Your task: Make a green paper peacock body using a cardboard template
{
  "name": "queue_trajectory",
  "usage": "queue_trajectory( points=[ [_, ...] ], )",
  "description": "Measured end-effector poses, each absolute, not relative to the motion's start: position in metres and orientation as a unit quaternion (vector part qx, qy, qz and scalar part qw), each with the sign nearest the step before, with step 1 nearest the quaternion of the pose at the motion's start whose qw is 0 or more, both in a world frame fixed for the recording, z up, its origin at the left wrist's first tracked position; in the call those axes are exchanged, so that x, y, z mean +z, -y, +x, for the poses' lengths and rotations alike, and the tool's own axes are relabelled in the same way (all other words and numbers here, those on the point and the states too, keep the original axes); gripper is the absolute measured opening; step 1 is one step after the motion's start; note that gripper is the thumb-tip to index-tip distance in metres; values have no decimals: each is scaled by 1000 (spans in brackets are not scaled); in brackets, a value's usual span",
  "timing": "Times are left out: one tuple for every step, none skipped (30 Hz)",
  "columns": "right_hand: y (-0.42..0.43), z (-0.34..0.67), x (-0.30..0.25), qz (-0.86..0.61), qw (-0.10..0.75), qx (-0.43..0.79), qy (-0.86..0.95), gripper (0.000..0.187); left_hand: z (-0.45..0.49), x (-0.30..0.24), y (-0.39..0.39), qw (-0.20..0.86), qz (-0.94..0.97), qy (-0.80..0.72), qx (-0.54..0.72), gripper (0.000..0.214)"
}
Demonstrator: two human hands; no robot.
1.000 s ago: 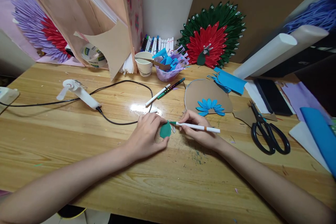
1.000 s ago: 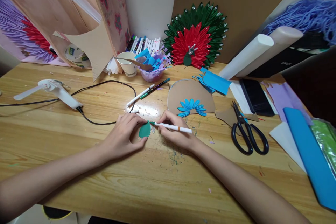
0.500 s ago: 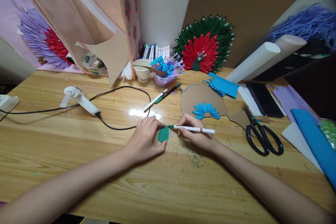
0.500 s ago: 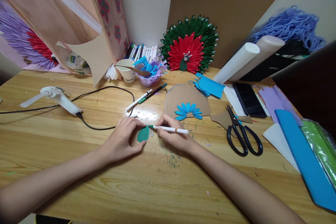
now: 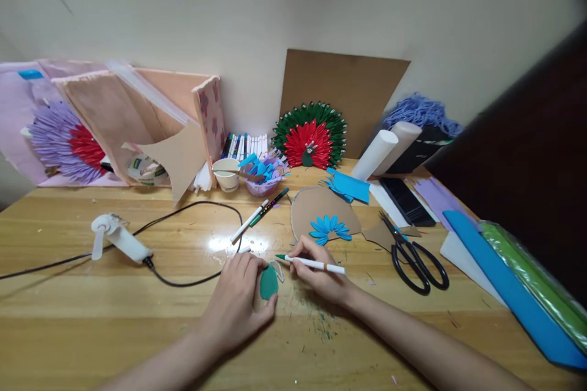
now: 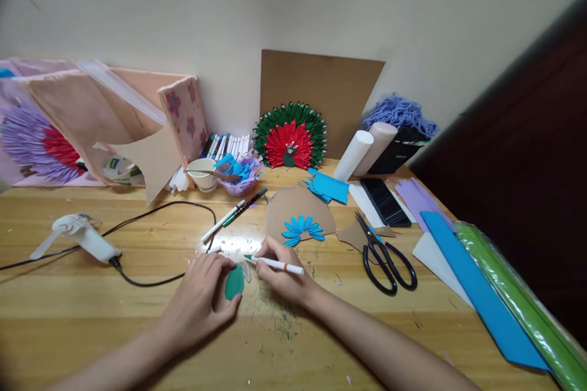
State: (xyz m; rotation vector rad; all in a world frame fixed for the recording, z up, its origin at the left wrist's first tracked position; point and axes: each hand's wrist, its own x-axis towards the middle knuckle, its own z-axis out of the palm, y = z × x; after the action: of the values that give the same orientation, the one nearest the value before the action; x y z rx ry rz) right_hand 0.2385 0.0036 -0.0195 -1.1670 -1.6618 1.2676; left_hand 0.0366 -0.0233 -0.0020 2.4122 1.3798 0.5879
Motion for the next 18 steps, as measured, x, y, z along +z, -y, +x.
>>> queue_trajectory(
  points=[
    [-4,238,-20,-456,376,490,640,5,38,-3,24,132,844,-476,210,26],
    [-5,238,-20,-461,385,483,637,3,39,-5,25,116,846,-474,215,26],
    [-6,238,-19,-464,389,477,637,2,40,-6,25,102,845,-475,222,26],
    [-6,237,-18,-464,387,472,642,3,41,-6,26,93,844,-477,226,26],
    [-6,237,-17,-461,382,468,650,4,41,-6,26,86,842,-478,233,27],
    [-5,237,-15,-456,375,462,662,7,41,-6,27,81,843,-475,240,29],
    [-5,237,-13,-449,368,454,676,9,40,-4,27,81,846,-465,248,29],
    [-4,237,-11,-441,364,445,689,11,39,-2,28,83,853,-448,255,29],
    [-3,238,-9,-433,363,436,701,13,37,0,29,89,863,-425,259,26],
    [-2,238,-8,-425,365,431,708,14,36,2,30,96,874,-398,260,23],
    [-2,239,-7,-417,367,433,709,15,34,4,31,102,885,-372,260,19],
    [-2,240,-7,-412,367,444,705,14,33,6,32,106,895,-347,259,16],
    [-3,240,-8,-410,366,461,697,14,32,7,34,102,903,-324,262,16],
    [-3,240,-8,-410,364,478,686,13,32,8,35,95,909,-305,267,19],
    [-4,240,-9,-410,362,494,676,12,32,8,37,84,914,-290,272,22],
    [-4,241,-10,-410,361,505,668,11,33,8,38,72,916,-279,277,25],
    [-4,240,-11,-411,360,511,664,10,33,8,40,62,918,-274,280,28],
    [-4,240,-12,-412,360,512,662,10,34,7,42,53,919,-273,280,30]
  ],
)
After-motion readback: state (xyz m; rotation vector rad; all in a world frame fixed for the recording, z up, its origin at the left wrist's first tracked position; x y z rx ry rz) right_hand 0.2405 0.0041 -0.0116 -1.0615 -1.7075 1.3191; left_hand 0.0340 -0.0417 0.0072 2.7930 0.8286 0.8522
